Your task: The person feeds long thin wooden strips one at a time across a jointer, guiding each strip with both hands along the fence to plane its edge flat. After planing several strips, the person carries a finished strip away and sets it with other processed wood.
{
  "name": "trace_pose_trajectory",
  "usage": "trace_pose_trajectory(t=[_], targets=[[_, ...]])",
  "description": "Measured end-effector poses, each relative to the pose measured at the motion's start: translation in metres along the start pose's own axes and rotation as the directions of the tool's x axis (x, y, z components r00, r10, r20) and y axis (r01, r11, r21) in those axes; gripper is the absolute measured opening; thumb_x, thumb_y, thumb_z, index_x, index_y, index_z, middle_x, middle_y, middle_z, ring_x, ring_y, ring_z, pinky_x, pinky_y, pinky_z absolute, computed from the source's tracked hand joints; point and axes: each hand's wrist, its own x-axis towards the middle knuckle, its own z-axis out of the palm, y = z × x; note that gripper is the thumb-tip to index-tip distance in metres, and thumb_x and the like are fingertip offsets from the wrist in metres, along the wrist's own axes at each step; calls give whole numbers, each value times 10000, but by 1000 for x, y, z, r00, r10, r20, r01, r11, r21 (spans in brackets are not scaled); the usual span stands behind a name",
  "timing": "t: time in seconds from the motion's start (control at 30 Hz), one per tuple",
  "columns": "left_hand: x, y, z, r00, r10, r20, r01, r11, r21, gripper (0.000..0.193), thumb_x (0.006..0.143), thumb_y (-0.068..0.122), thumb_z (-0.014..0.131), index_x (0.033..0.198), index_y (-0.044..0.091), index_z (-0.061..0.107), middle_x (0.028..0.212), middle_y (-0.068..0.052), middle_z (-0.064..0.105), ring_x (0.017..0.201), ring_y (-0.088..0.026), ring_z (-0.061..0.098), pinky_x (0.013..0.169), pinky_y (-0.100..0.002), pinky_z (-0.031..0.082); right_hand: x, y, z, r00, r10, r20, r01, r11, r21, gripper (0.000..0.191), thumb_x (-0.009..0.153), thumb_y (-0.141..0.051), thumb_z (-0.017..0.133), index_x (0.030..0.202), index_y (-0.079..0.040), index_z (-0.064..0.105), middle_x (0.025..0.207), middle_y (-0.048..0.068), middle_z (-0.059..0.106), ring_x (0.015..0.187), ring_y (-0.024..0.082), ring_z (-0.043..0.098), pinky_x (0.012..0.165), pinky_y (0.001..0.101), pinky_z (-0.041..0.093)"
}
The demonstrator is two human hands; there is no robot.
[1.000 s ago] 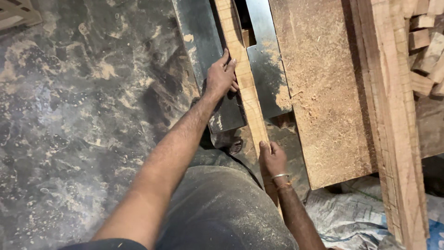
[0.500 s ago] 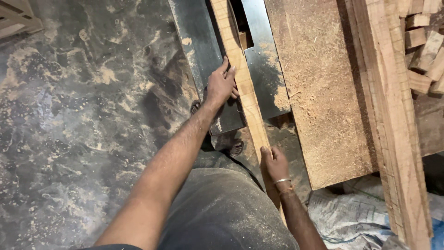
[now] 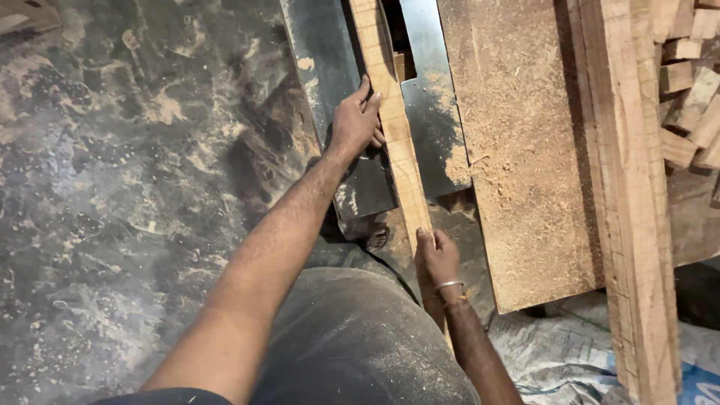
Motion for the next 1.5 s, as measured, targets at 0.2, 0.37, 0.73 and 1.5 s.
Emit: trace_pose_trajectory(t=[0.2, 0.37, 0.73, 1.5], targets=[[8, 0, -2, 1000, 16, -8, -16, 1000, -3, 608, 1039, 252, 569, 1586, 115, 342, 644, -36, 582, 446, -162, 659, 388, -312, 581, 5, -7, 0, 999, -40, -10, 40, 997, -60, 355, 1008, -368, 632, 951, -26, 710, 700, 31, 661, 655, 68, 570, 577, 286, 493], [13, 2, -5, 1000, 24, -5, -24, 1000, -17, 607, 1038, 238, 568, 1588, 114, 344, 640, -36, 587, 447, -161, 659, 390, -310, 579, 8, -14, 2, 995, -93, -28, 90, 991, -100, 396, 1034, -371, 643, 918, 5, 681, 705, 64, 611, 710, 64, 498, 603, 295, 478], [26, 14, -10, 999, -16, -37, 18, 998, 61, 615, 1027, 250, 585, 1571, 105, 336, 733, -60, 764, 468, -152, 698, 409, -290, 611, 19, -31, 7, 998, -58, -10, 57, 996, -75, 350, 989, -367, 655, 970, -24, 722, 726, 15, 684, 684, 55, 572, 599, 269, 497], [51, 18, -25, 999, 46, -17, -47, 999, -25, 577, 1037, 225, 570, 1574, 129, 385, 635, -64, 662, 456, -171, 687, 390, -316, 589, 40, -50, 22, 996, -85, -3, 85, 996, 3, 373, 1002, -363, 648, 920, -2, 699, 736, -18, 628, 685, 65, 532, 592, 261, 468]])
